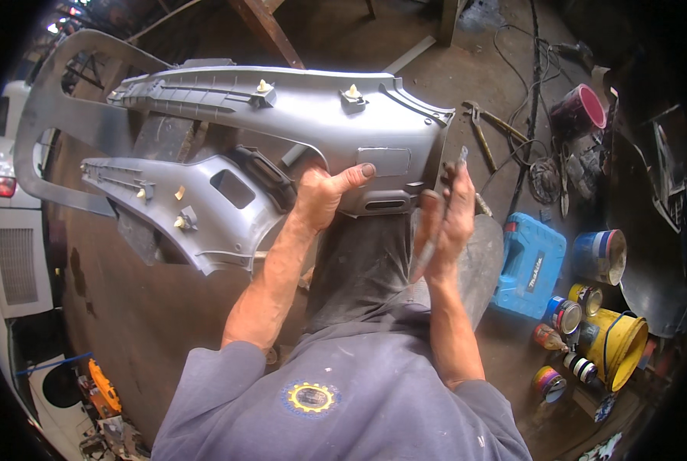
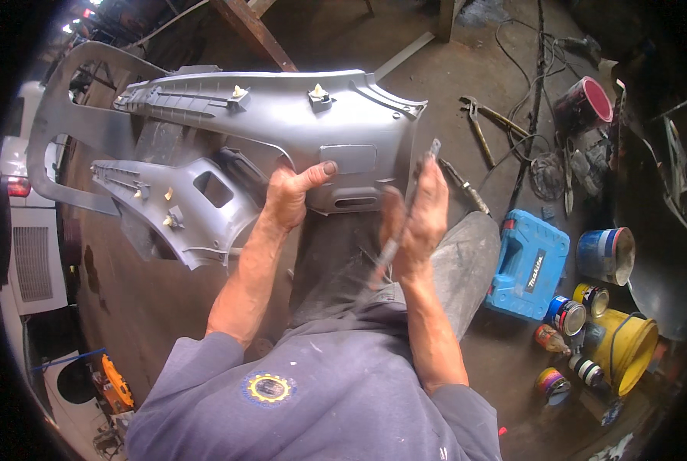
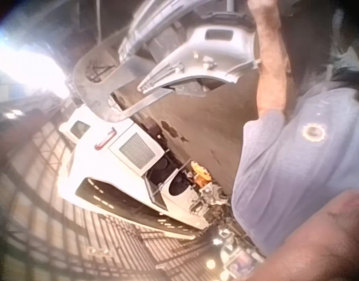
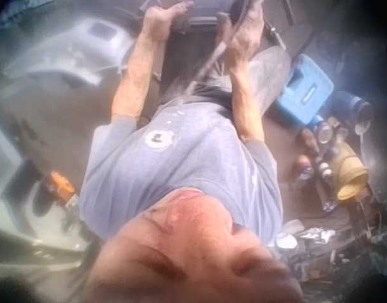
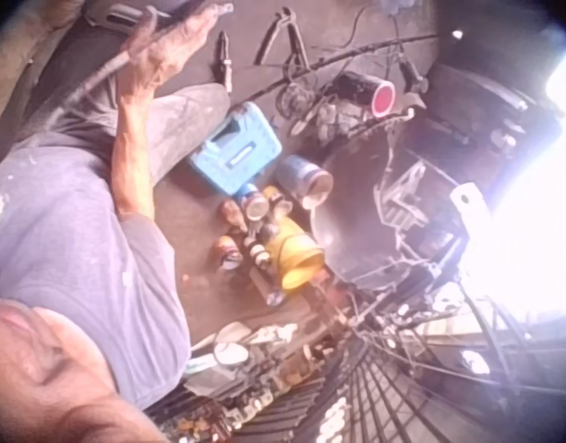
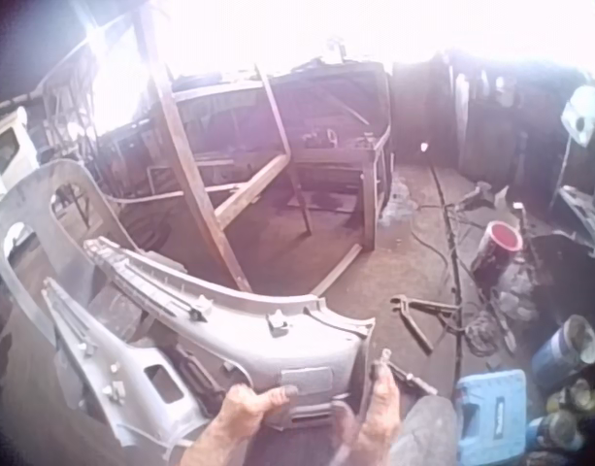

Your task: The person uses a rotary tool to grind and smooth the edges of a gray car bumper. They repeatedly rotate the bumper to access different areas and continue grinding along the contours.

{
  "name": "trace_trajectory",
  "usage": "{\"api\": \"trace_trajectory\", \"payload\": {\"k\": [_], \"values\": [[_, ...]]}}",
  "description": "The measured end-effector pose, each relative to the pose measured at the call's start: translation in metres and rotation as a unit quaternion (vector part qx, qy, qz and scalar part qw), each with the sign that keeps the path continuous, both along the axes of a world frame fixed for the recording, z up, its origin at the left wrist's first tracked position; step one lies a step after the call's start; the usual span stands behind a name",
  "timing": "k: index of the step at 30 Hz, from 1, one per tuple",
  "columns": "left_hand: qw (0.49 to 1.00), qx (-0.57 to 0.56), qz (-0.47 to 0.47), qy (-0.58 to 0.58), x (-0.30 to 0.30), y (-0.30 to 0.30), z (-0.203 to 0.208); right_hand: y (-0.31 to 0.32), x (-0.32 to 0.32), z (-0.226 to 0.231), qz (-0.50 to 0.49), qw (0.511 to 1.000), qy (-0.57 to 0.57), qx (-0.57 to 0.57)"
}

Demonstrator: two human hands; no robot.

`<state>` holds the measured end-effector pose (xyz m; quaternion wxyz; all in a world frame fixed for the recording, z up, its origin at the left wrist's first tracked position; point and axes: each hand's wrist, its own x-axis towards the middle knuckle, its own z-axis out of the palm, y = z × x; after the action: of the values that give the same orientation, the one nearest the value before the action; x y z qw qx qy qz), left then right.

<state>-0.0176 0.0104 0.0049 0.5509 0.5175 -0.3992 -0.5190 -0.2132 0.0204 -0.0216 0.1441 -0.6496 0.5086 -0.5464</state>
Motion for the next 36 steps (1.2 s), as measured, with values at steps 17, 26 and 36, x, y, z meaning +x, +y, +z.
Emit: {"api": "trace_trajectory", "payload": {"k": [17, 26, 36], "values": [[0.996, -0.048, 0.07, -0.003, -0.012, -0.011, -0.006, -0.014, -0.042, -0.001, 0.135, 0.933, -0.318, 0.101], [0.995, 0.029, 0.03, -0.086, 0.014, -0.013, -0.03, 0.012, 0.002, -0.007, 0.108, 0.974, -0.169, 0.106], [0.991, -0.023, 0.083, -0.107, 0.005, -0.013, -0.033, 0.013, 0.014, -0.015, 0.066, 0.988, -0.137, 0.03]]}}
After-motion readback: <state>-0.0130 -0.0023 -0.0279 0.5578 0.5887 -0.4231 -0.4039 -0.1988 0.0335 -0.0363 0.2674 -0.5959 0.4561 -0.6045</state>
